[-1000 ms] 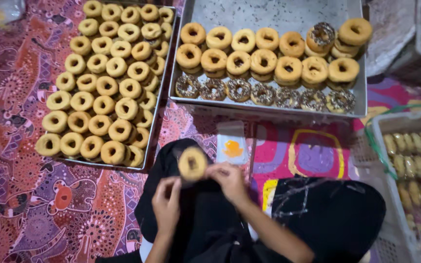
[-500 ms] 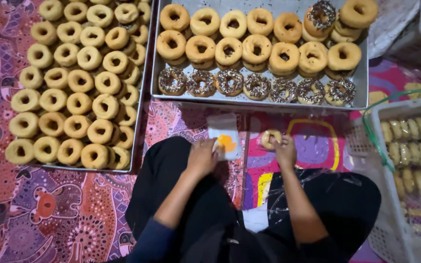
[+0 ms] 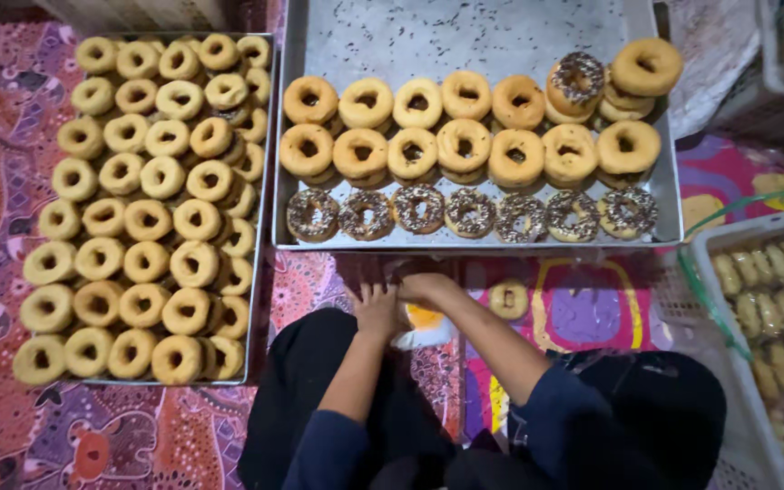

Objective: The person sits on a patterned floor mat and repeatedly picks donuts from metal trays. They place each donut into a small clear plastic bag and set the bagged donuts into a white basket. The person handles both plain and chocolate-sprinkled donuts throughout the clip.

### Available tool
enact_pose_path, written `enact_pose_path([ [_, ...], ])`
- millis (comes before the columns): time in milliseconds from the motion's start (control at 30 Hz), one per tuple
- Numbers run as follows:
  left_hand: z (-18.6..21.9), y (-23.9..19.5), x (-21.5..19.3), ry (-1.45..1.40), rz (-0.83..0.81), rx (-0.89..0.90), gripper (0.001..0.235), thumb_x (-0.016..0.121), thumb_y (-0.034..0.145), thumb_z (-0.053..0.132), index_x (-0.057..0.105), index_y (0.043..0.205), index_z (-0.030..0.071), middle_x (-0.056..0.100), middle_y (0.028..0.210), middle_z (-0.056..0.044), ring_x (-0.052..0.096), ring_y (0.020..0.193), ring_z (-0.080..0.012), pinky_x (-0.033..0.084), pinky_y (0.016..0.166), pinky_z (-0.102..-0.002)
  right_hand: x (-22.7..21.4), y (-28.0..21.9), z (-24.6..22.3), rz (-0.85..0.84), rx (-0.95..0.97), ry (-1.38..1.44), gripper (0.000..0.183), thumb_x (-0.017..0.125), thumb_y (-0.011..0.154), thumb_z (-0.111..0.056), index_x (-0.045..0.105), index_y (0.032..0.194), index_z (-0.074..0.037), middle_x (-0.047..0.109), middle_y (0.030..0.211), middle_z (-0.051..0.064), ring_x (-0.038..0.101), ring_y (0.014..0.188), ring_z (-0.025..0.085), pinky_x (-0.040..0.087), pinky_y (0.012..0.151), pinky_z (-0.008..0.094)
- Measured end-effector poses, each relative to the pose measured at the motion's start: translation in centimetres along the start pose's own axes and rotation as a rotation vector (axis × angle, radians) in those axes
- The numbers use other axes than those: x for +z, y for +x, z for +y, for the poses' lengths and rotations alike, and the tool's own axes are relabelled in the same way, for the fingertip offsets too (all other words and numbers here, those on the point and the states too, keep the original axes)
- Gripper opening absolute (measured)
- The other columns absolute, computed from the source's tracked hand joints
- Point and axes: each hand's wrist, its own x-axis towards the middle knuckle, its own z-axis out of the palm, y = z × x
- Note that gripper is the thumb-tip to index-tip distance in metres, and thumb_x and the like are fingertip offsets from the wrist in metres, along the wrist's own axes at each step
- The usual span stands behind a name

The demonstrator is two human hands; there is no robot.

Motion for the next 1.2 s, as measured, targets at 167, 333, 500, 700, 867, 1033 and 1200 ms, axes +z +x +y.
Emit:
enact_pose_path([
  [167, -0.9, -1.8, 0.8, -0.861, 0.164, -0.152, 0.082, 0.077, 0.091, 0.035, 0.028, 0.153, 0.014, 0.026, 0.160, -0.020, 0.019, 0.151, -0.0470, 0.020, 0.116, -0.067, -0.7, -10.1, -3.6, 0.503, -0.035, 0.105, 0.027, 0.063, 0.100, -0.034, 0.080, 0.107, -0.014, 0.077, 0.099, 0.017, 0.074, 0.082, 0.034, 0.059, 0.077, 0.048],
  [333, -0.6, -6.8, -2.2, -2.391, -0.316, -0.227, 0.052, 0.053, 0.104, 0.036, 0.056, 0.142, 0.000, 0.062, 0.135, -0.020, 0.061, 0.118, -0.0329, 0.053, 0.098, -0.043, -4.4, -22.3, -8.8, 0.753, -0.699, -0.312, 0.049, 0.073, 0.077, -0.036, 0.073, 0.115, -0.005, 0.073, 0.120, 0.017, 0.072, 0.109, 0.035, 0.059, 0.089, 0.042],
  [500, 1.0, -8.1, -7.2, -2.560, -0.020, -0.075, 0.050, 0.045, 0.112, 0.041, 0.056, 0.141, 0.002, 0.065, 0.129, -0.013, 0.063, 0.117, -0.0226, 0.053, 0.101, -0.039, -18.3, -19.9, -3.2, 0.928, -0.065, -0.056, 0.036, 0.061, 0.100, -0.015, 0.068, 0.134, -0.007, 0.059, 0.141, 0.017, 0.056, 0.135, 0.036, 0.044, 0.120, 0.049],
  [700, 4.2, -10.5, -13.7, -2.470, -0.136, -0.003, 0.051, 0.040, 0.107, 0.040, 0.051, 0.147, 0.010, 0.062, 0.140, -0.008, 0.059, 0.128, -0.0212, 0.050, 0.105, -0.040, -24.1, -16.8, 0.5, 0.886, 0.022, -0.289, 0.022, 0.076, 0.090, -0.024, 0.076, 0.090, -0.002, 0.054, 0.150, 0.011, 0.030, 0.151, 0.038, 0.016, 0.120, 0.057],
  [867, 5.5, -11.6, -16.3, -2.503, -0.240, 0.300, 0.051, 0.037, 0.109, 0.034, 0.041, 0.154, 0.010, 0.057, 0.149, -0.005, 0.056, 0.131, -0.0228, 0.049, 0.110, -0.041, -11.4, -27.2, -4.5, 0.634, -0.174, 1.946, 0.059, 0.058, 0.096, -0.029, 0.048, 0.146, 0.000, 0.057, 0.144, 0.017, 0.058, 0.131, 0.032, 0.045, 0.114, 0.048],
  [1033, 8.7, -12.7, -16.4, -2.335, -0.330, 0.452, 0.057, 0.040, 0.115, 0.039, 0.041, 0.156, -0.001, 0.059, 0.139, -0.024, 0.066, 0.112, -0.0305, 0.056, 0.098, -0.043, 1.5, -28.4, -5.8, 0.383, -0.322, 2.238, 0.057, 0.056, 0.099, -0.028, 0.047, 0.146, 0.003, 0.059, 0.141, 0.020, 0.058, 0.128, 0.034, 0.044, 0.111, 0.050],
  [1200, 11.3, -16.3, -17.0, -2.233, -0.110, 0.231, 0.061, 0.060, 0.098, 0.009, 0.035, 0.154, 0.008, 0.064, 0.131, -0.016, 0.068, 0.115, -0.0256, 0.058, 0.091, -0.037, 2.2, -29.7, -6.8, 0.457, -0.352, 2.076, 0.054, 0.053, 0.103, -0.022, 0.042, 0.152, -0.001, 0.057, 0.144, 0.016, 0.057, 0.130, 0.029, 0.046, 0.110, 0.046],
])
